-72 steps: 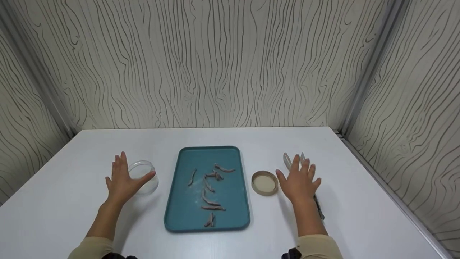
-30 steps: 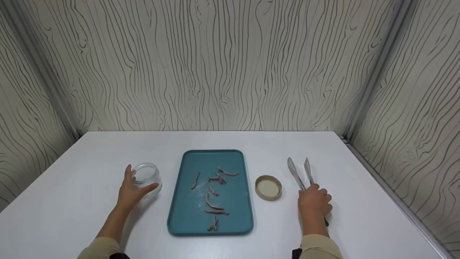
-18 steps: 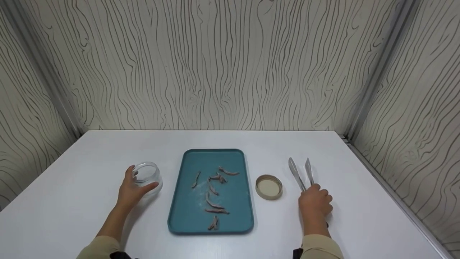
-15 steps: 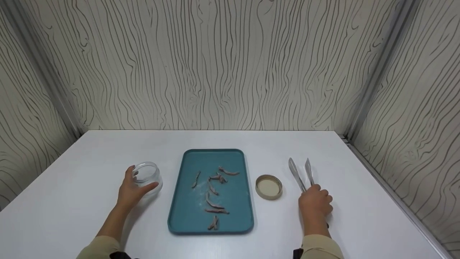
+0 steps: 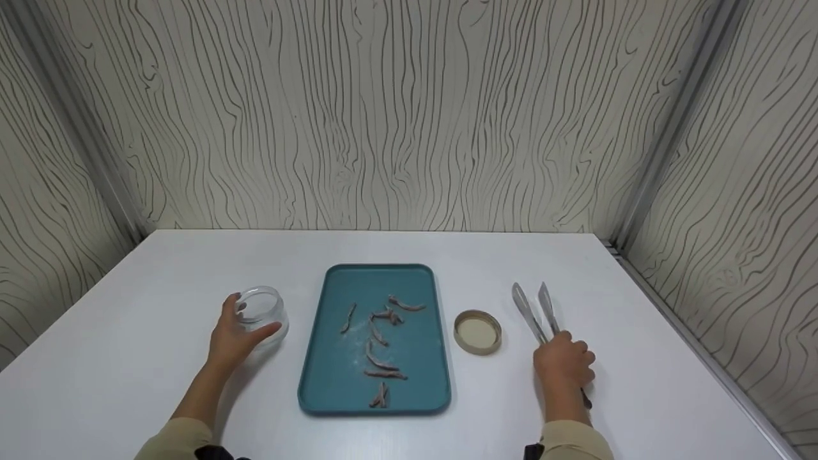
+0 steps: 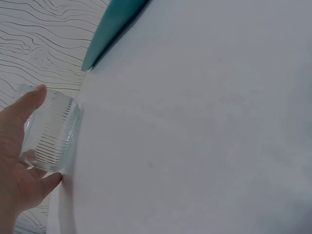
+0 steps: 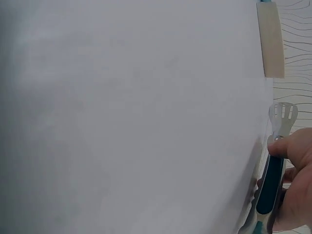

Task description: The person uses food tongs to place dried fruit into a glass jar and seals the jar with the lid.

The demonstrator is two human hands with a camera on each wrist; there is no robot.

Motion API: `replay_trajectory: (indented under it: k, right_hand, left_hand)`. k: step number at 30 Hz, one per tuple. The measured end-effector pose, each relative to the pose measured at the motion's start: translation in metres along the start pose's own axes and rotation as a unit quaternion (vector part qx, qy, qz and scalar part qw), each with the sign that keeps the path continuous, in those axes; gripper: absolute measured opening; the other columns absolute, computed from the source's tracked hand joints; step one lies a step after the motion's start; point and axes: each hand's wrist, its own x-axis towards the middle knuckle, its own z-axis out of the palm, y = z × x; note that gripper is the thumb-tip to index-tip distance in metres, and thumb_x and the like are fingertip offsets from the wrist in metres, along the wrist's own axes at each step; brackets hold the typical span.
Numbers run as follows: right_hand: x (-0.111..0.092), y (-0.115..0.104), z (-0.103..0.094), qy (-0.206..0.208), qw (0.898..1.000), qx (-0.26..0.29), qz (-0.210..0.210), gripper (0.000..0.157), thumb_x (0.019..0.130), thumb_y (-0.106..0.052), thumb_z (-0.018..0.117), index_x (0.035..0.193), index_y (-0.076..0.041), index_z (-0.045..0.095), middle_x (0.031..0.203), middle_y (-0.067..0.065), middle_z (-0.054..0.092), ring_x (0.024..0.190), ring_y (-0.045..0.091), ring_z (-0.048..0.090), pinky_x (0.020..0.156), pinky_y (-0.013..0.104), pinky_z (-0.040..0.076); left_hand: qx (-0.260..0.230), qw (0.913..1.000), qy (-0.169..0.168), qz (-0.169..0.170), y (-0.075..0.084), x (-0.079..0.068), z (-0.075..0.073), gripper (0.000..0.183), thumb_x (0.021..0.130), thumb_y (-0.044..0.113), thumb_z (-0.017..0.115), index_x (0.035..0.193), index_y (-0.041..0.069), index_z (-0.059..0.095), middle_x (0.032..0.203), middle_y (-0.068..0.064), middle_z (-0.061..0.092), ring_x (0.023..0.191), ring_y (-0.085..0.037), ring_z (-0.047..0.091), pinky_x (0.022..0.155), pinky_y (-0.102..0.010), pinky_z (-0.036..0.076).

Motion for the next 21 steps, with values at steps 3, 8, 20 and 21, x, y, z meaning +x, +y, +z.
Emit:
replay_trajectory:
  k: [3,8,20,21]
  right_hand:
    - [-0.001,0.002,-0.001,0.005,1.000,0.008,0.003,0.024,0.082,-0.012,0.040,0.084,0.012,0.044,0.068,0.021,0.044,0.067,0.037,0.041,0.048,0.039,0.036]
    - [-0.002,0.004,-0.006,0.022,1.000,0.022,0.004,0.024,0.084,-0.014,0.040,0.083,0.009,0.046,0.066,0.017,0.045,0.065,0.032,0.041,0.048,0.038,0.035]
    - [0.005,-0.017,-0.029,0.066,0.996,0.034,-0.042,0.032,0.086,-0.019,0.044,0.095,0.012,0.048,0.069,0.020,0.052,0.068,0.037,0.046,0.047,0.038,0.036]
    - [0.004,-0.020,-0.030,0.068,0.996,0.035,-0.049,0.033,0.086,-0.019,0.045,0.097,0.012,0.048,0.071,0.022,0.053,0.068,0.038,0.047,0.047,0.039,0.036]
  left_hand:
    - [-0.002,1.0000,0.001,0.001,0.000,-0.001,0.000,0.093,0.063,0.027,0.075,0.133,0.001,0.020,0.131,-0.021,0.031,0.119,-0.034,0.029,0.095,-0.045,0.025]
    - [-0.007,1.0000,0.000,0.000,0.002,-0.001,0.000,0.091,0.064,0.026,0.075,0.133,0.002,0.021,0.130,-0.021,0.033,0.119,-0.034,0.030,0.095,-0.046,0.025]
    - [0.002,0.9999,-0.007,-0.011,0.003,-0.002,-0.001,0.093,0.065,0.027,0.074,0.135,0.003,0.017,0.131,-0.021,0.031,0.120,-0.034,0.029,0.095,-0.046,0.024]
    - [0.002,0.9999,-0.007,-0.010,0.003,-0.002,-0.001,0.093,0.065,0.027,0.074,0.135,0.003,0.017,0.131,-0.021,0.031,0.120,-0.034,0.029,0.095,-0.046,0.024]
